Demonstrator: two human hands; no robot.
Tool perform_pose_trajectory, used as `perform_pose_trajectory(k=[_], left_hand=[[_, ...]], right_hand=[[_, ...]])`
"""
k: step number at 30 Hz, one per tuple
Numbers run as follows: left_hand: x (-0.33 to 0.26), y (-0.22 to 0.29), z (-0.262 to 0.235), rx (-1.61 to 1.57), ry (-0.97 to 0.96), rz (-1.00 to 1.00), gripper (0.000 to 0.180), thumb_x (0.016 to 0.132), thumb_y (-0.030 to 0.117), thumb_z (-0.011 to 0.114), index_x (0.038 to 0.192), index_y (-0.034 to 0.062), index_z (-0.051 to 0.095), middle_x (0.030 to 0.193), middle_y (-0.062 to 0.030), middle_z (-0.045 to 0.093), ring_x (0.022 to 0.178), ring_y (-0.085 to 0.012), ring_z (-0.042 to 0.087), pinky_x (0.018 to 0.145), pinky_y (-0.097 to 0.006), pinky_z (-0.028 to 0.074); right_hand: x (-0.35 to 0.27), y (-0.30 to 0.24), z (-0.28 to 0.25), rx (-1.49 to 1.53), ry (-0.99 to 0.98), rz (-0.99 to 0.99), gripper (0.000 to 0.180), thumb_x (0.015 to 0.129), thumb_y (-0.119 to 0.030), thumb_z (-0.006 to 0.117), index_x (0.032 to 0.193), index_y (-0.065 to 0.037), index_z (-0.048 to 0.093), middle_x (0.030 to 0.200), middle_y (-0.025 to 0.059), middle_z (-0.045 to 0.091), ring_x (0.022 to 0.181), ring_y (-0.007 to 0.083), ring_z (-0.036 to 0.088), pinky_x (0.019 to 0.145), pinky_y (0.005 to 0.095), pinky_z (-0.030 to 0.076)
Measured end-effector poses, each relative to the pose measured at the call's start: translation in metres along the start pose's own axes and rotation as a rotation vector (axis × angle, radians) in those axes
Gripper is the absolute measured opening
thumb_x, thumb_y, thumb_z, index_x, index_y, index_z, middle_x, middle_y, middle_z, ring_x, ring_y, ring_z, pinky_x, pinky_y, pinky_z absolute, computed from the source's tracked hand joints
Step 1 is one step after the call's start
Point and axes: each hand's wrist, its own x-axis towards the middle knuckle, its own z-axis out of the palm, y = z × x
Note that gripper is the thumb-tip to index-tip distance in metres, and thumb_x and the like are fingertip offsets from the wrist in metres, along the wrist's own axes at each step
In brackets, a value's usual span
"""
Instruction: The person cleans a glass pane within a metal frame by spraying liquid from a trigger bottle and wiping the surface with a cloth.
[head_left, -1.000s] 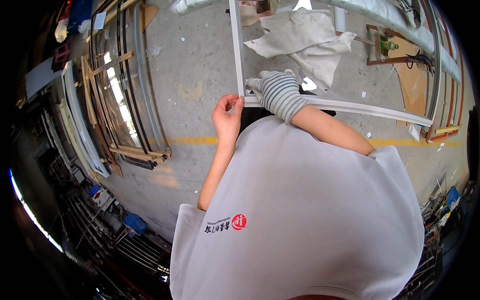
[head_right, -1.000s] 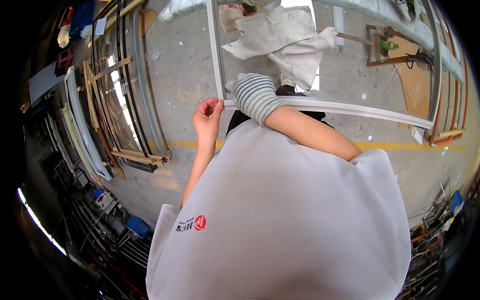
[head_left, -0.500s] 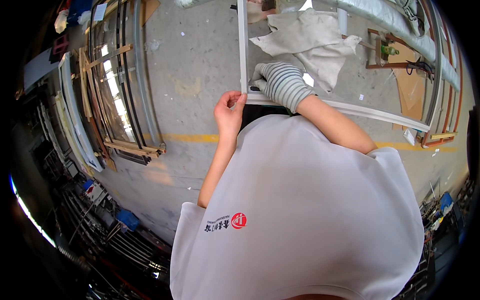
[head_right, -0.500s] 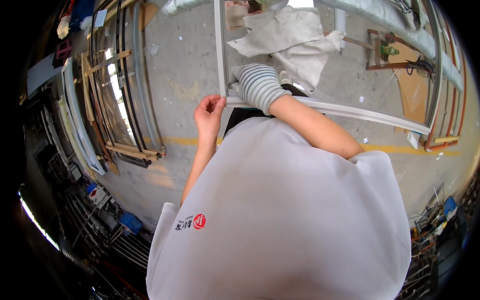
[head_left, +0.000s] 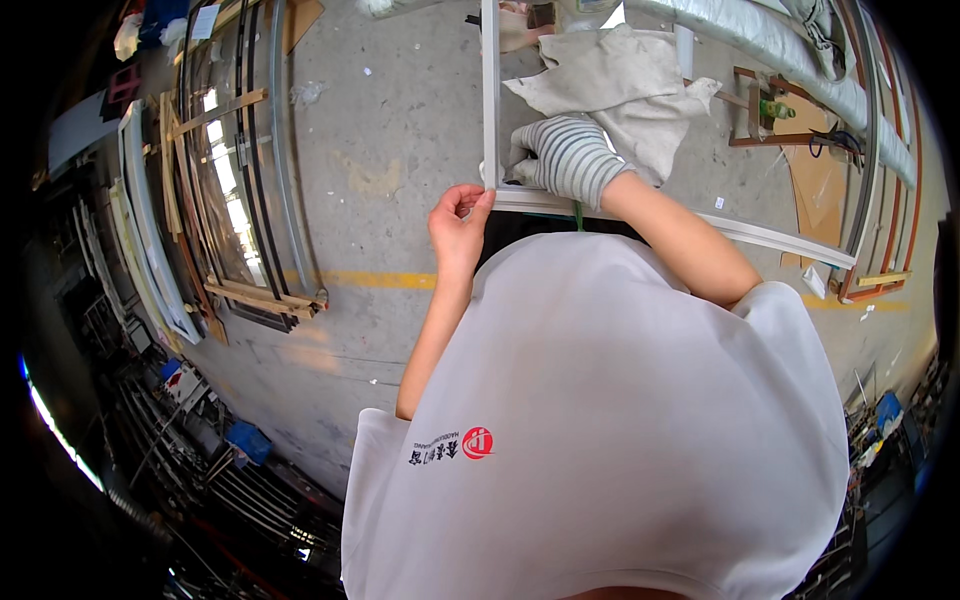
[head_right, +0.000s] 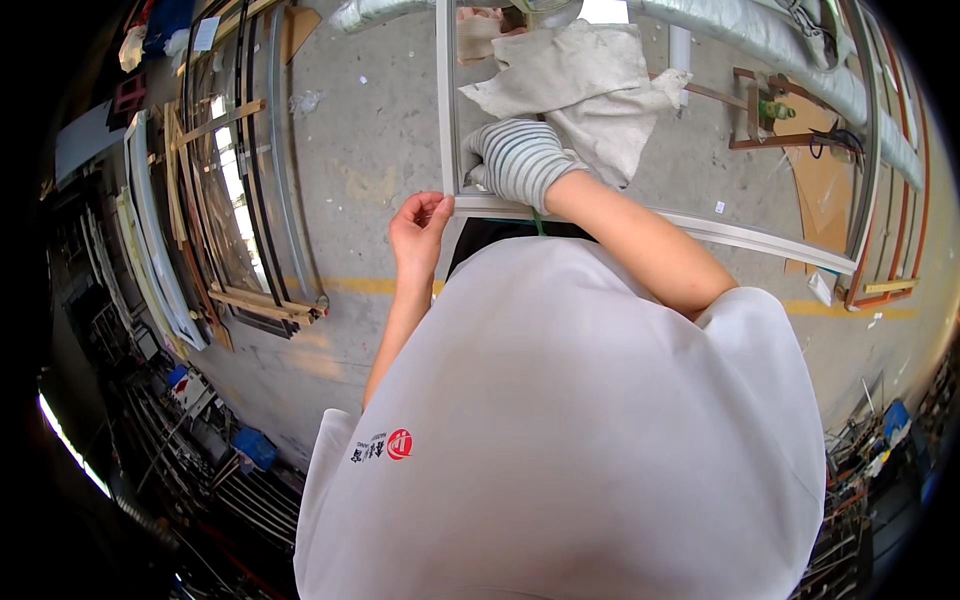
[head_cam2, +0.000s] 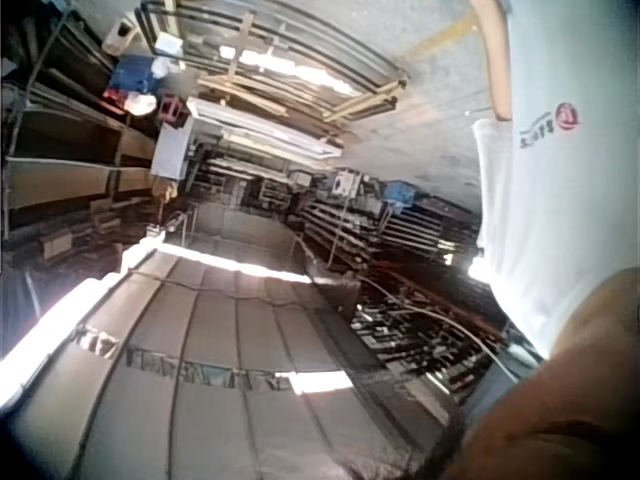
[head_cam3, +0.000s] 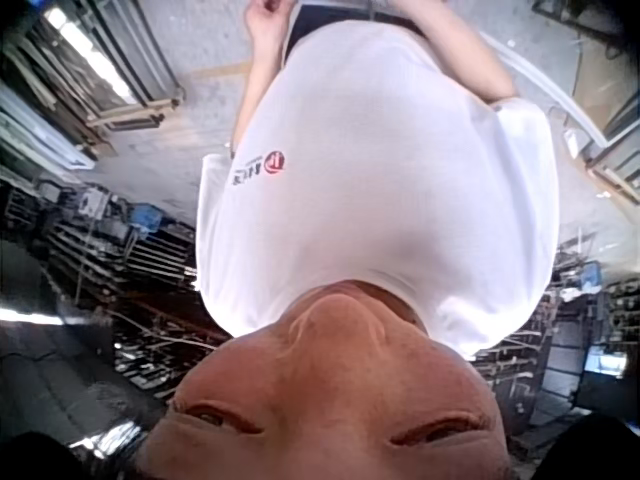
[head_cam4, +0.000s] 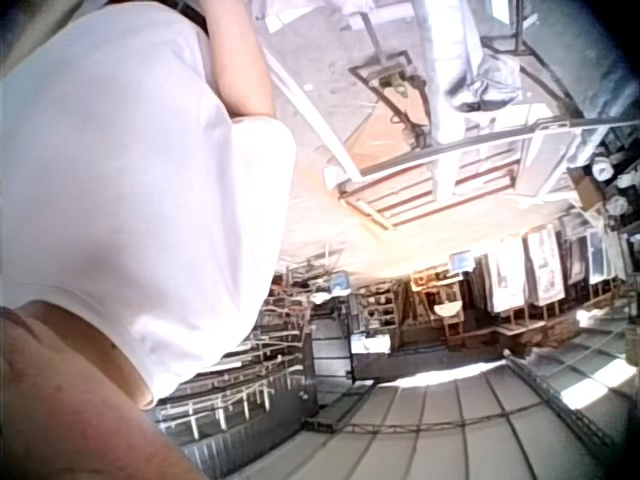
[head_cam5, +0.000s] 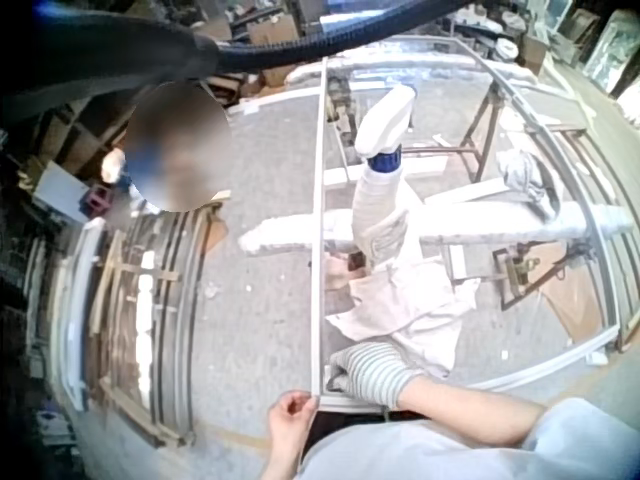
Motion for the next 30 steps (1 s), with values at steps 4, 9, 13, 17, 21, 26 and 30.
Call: perform_pose_trajectory(k=[4, 9, 13, 17, 21, 26, 30], left_hand=[[0.0, -0.003, 0.0, -0.009, 0.004, 0.0, 0.016, 0.082, 0.014, 0.073, 0.089, 0.0006, 0.066, 0.08, -0.0041, 0.067, 0.074, -0.0099, 0.059, 0.073, -0.025, 0.047], [0.001, -0.004, 0.0, -0.015, 0.0, 0.001, 0.017, 0.081, 0.014, 0.073, 0.088, 0.0005, 0.066, 0.08, -0.0038, 0.067, 0.074, -0.0096, 0.059, 0.073, -0.024, 0.047], [0.003, -0.003, 0.0, -0.024, -0.01, -0.003, 0.015, 0.082, 0.01, 0.073, 0.09, -0.0002, 0.066, 0.08, -0.0023, 0.066, 0.072, -0.0078, 0.058, 0.07, -0.022, 0.046], [0.003, -0.003, -0.001, -0.035, -0.007, -0.023, 0.016, 0.08, 0.012, 0.074, 0.088, 0.0003, 0.066, 0.079, -0.0027, 0.066, 0.072, -0.0088, 0.057, 0.07, -0.024, 0.047], [0.001, 0.004, -0.001, -0.027, -0.003, -0.049, 0.017, 0.08, 0.013, 0.074, 0.088, 0.0, 0.066, 0.079, -0.0023, 0.066, 0.072, -0.0082, 0.057, 0.069, -0.023, 0.048], [0.002, 0.002, 0.0, -0.041, -0.004, -0.038, 0.019, 0.08, 0.014, 0.075, 0.089, -0.0007, 0.066, 0.079, -0.0025, 0.066, 0.072, -0.0083, 0.058, 0.07, -0.023, 0.048], [0.002, -0.002, -0.001, -0.063, -0.001, -0.039, 0.019, 0.08, 0.014, 0.075, 0.089, -0.0008, 0.066, 0.08, -0.0029, 0.067, 0.072, -0.0086, 0.058, 0.069, -0.023, 0.049]], right_hand=[[0.001, 0.004, -0.003, 0.106, 0.064, 0.027, 0.019, 0.079, -0.028, 0.061, 0.084, -0.011, 0.067, 0.076, 0.0111, 0.068, 0.075, 0.0297, 0.065, 0.071, 0.041, 0.051], [0.0, -0.002, 0.007, 0.021, 0.093, 0.022, 0.019, 0.079, -0.028, 0.063, 0.085, -0.01, 0.066, 0.077, 0.0117, 0.068, 0.076, 0.0307, 0.065, 0.07, 0.0424, 0.051], [-0.002, -0.007, 0.007, -0.01, 0.096, 0.022, 0.018, 0.079, -0.028, 0.064, 0.085, -0.011, 0.066, 0.078, 0.0119, 0.067, 0.077, 0.0312, 0.065, 0.07, 0.043, 0.051], [-0.001, -0.011, 0.004, -0.089, 0.06, 0.014, 0.016, 0.078, -0.025, 0.063, 0.085, -0.012, 0.067, 0.077, 0.0124, 0.067, 0.076, 0.0314, 0.065, 0.068, 0.0434, 0.051], [0.0, -0.01, 0.007, -0.161, 0.04, -0.017, 0.018, 0.078, -0.026, 0.061, 0.086, -0.011, 0.068, 0.076, 0.0126, 0.067, 0.075, 0.031, 0.066, 0.067, 0.0444, 0.051], [-0.005, -0.006, 0.011, -0.107, 0.011, -0.014, 0.021, 0.079, -0.029, 0.061, 0.086, -0.011, 0.068, 0.076, 0.0119, 0.068, 0.075, 0.0305, 0.066, 0.068, 0.044, 0.052], [-0.006, -0.002, 0.001, 0.041, 0.027, 0.022, 0.021, 0.079, -0.03, 0.062, 0.085, -0.01, 0.067, 0.077, 0.0113, 0.068, 0.077, 0.0306, 0.065, 0.071, 0.0425, 0.051]])
